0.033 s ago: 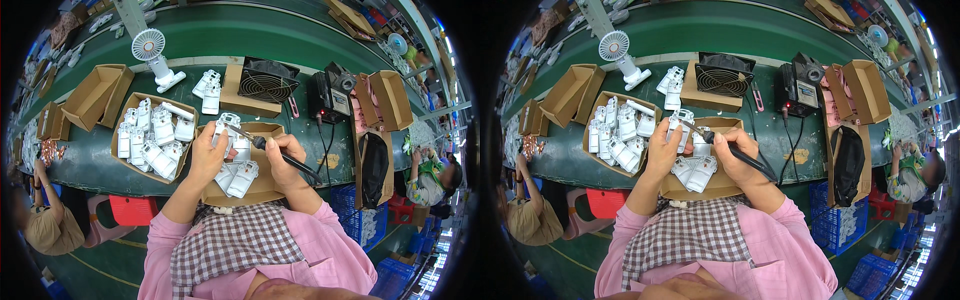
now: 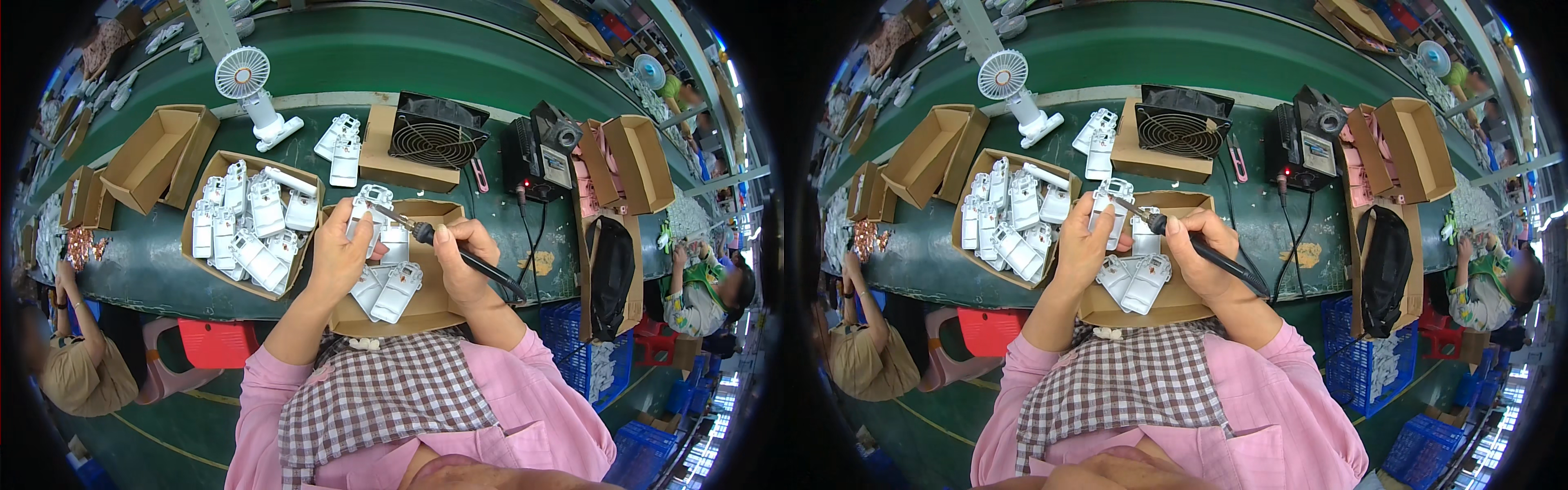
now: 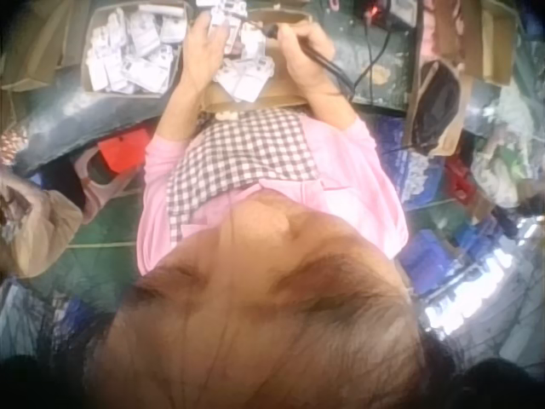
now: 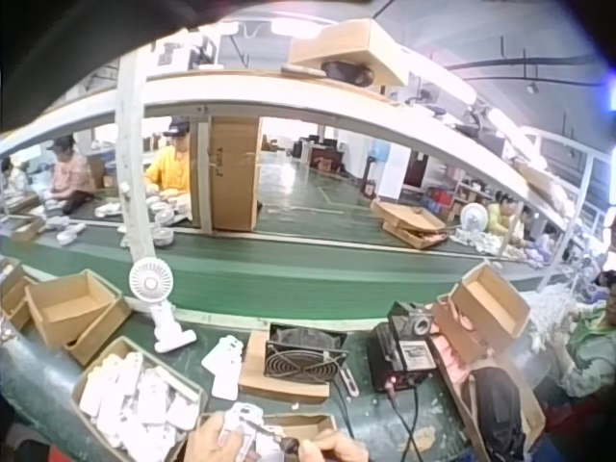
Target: The person solders components inside plastic housings using a soldering iron, retrieving the parts from cardboard boxes and transferring them between boxes on the workstation.
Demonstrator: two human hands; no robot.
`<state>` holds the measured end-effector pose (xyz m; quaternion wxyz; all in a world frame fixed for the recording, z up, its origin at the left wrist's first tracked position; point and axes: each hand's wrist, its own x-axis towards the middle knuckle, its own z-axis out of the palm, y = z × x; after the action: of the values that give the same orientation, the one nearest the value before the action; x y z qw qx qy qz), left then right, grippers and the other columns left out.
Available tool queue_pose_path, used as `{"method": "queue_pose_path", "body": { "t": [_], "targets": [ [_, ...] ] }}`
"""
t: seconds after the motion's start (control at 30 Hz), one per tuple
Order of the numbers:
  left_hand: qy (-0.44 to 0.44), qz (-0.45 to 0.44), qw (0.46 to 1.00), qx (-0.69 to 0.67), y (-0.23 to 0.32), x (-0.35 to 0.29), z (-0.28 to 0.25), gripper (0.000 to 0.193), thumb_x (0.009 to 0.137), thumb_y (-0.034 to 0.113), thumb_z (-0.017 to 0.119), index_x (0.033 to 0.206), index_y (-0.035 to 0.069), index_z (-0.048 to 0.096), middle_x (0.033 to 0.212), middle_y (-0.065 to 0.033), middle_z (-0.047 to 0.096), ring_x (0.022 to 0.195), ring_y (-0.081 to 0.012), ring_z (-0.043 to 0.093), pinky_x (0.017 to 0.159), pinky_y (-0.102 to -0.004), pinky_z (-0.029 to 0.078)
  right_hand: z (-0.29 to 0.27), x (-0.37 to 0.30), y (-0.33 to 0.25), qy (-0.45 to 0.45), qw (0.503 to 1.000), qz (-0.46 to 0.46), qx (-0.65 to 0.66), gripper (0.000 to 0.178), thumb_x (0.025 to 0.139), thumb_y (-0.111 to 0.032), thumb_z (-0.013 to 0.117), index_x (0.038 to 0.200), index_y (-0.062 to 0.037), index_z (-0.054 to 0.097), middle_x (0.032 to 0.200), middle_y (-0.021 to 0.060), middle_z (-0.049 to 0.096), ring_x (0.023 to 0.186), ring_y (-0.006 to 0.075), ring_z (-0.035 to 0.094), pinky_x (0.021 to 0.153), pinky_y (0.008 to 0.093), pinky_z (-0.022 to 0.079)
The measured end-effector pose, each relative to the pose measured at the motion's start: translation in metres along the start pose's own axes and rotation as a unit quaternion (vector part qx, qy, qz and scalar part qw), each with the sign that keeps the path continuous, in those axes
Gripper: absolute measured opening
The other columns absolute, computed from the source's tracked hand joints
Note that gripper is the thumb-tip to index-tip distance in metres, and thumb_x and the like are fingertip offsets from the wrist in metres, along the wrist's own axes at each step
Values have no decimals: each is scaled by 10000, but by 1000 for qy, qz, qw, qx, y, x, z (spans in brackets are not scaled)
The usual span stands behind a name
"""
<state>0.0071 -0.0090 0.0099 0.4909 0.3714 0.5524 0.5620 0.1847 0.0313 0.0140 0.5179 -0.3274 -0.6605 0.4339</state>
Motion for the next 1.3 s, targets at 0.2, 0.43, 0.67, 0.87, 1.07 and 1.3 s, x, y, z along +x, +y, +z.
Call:
{"method": "queue_pose_path", "body": {
  "t": [0.2, 0.43, 0.67, 0.87, 1.07, 1.3],
  "targets": [
    [1, -6, 1000, -9, 1, -1, -1, 137, 957, 106, 469, 1037, 7, 519, 820, -63, 616, 620, -115, 629, 528, -230, 528, 1, -1, 1, 5, 1000, 12, -7, 143, 866, -74, 640, 786, -31, 530, 669, 36, 560, 562, 80, 473, 506, 243, 376],
    [7, 60, 994, 96, -10, -3, -4, 165, 925, 129, 517, 1012, -11, 506, 800, -124, 628, 584, -205, 628, 518, -301, 489, -4, -8, 10, 59, 997, -29, 43, 155, 891, -70, 554, 767, -55, 462, 656, 44, 511, 524, 71, 434, 485, 211, 354],
    [145, 233, 881, 385, 24, -36, -56, 236, 936, 117, 515, 1121, -14, 582, 1019, -146, 612, 929, -239, 589, 791, -326, 471, -3, -5, 9, 63, 997, -9, 41, 137, 864, -50, 611, 769, -32, 513, 657, 30, 537, 568, 69, 448, 536, 228, 376],
    [250, 32, 757, 603, 28, -27, -191, 352, 771, 46, 625, 1109, -51, 592, 965, -227, 646, 913, -383, 603, 839, -442, 459, -16, -6, 5, -23, 996, 51, 68, 64, 863, -115, 635, 837, -63, 608, 799, 23, 606, 730, 88, 569, 645, 258, 471],
    [264, -47, 682, 680, 23, -30, -210, 477, 767, 236, 653, 1180, 10, 583, 1112, -245, 610, 1035, -409, 552, 935, -468, 412, -7, -4, -8, 32, 998, -21, 44, 211, 860, -177, 635, 727, -31, 560, 609, 38, 555, 561, 91, 504, 520, 264, 398],
    [239, 96, 726, 638, 22, 9, -220, 328, 793, 293, 624, 817, -34, 630, 789, -238, 630, 723, -417, 593, 691, -473, 461, -6, -8, -1, 74, 994, -49, 68, 219, 841, -169, 636, 704, -25, 544, 601, 53, 570, 542, 116, 527, 501, 285, 398]
  ]
}}
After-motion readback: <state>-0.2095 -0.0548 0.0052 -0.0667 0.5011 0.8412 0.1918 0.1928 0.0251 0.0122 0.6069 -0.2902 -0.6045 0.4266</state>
